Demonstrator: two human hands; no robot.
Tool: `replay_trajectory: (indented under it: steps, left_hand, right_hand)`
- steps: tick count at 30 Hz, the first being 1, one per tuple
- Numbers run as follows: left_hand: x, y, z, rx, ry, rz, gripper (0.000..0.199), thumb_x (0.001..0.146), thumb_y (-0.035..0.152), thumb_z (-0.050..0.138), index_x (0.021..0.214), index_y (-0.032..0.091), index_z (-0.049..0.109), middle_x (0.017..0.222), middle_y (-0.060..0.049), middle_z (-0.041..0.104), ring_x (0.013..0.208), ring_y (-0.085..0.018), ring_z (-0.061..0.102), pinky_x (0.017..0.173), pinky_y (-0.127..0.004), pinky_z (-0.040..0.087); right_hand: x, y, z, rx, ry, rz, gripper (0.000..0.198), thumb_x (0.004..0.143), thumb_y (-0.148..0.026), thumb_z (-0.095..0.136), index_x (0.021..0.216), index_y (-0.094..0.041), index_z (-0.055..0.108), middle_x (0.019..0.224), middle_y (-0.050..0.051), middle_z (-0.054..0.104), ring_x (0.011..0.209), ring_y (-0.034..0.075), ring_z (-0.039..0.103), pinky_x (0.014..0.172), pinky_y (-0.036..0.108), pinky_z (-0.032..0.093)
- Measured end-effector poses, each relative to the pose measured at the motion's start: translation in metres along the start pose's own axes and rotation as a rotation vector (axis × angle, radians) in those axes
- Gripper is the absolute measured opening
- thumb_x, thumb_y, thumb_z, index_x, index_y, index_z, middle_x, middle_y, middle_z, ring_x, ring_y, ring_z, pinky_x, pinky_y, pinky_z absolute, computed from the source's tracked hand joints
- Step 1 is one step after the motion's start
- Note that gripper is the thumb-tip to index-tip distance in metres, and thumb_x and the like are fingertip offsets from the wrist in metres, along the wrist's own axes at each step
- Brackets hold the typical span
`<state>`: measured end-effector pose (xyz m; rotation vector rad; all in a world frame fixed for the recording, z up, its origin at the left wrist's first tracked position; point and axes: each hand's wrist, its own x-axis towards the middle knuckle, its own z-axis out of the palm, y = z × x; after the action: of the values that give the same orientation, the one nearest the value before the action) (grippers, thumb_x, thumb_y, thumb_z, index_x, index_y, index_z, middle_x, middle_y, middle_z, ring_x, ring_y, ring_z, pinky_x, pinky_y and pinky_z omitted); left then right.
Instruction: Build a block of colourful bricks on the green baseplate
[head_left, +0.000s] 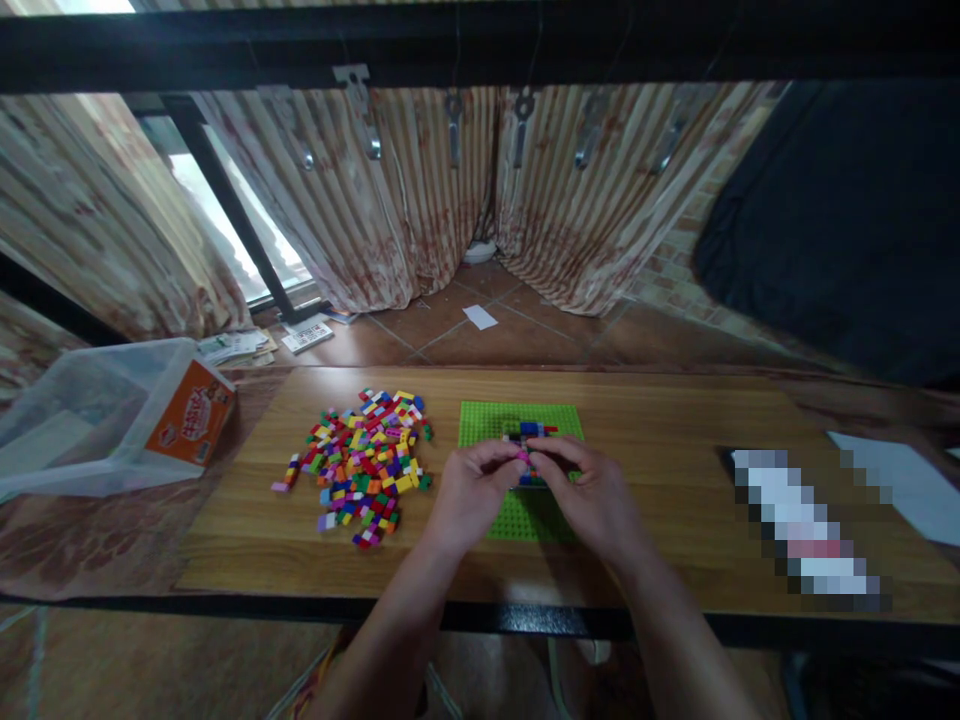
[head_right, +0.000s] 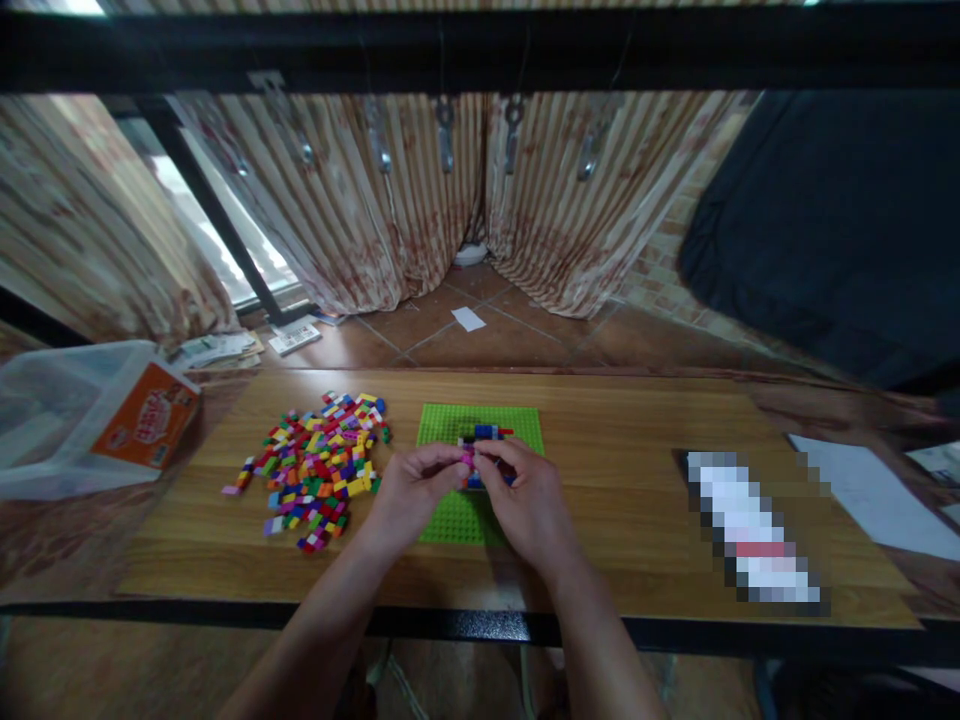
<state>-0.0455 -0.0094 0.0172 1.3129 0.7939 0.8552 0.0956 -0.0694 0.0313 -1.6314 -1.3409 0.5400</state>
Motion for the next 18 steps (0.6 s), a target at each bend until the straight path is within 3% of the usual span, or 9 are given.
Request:
replay_trajectory:
  steps: [8,12,18]
  left_hand:
    - [0.004,-0.001,0.006,-0.086,0.054,-0.074,0.016,0.073,0.027,0.067,0.083,0.015,0.071,0.072,-0.001,0.067,0.063,-0.010,0.056,0.061,-0.022,0.046]
    - [0.006,-0.008,0.006,0.064,0.116,-0.031,0.020,0.077,0.026,0.062,0.092,0.015,0.070,0.081,-0.003,0.070,0.070,-0.013,0.061,0.066,-0.023,0.048]
    - [0.004,-0.007,0.004,0.309,0.072,-0.033,0.031,0.082,0.022,0.055,0.110,0.014,0.066,0.079,-0.003,0.070,0.069,-0.014,0.062,0.065,-0.024,0.048]
  right_hand:
    - [0.002,0.004,0.001,0.014,0.013,0.004,0.024,0.086,-0.039,0.056,0.092,-0.024,0.074,0.095,0.005,0.073,0.089,0.021,0.066,0.083,0.036,0.049]
    - [0.009,0.008,0.001,-0.102,0.133,-0.022,0.023,0.085,-0.037,0.056,0.088,-0.023,0.073,0.090,0.006,0.070,0.085,0.021,0.064,0.080,0.036,0.049]
    - [0.017,0.011,0.004,-0.261,0.200,-0.023,0.023,0.084,-0.037,0.055,0.083,-0.021,0.072,0.087,0.007,0.068,0.080,0.021,0.062,0.076,0.035,0.048]
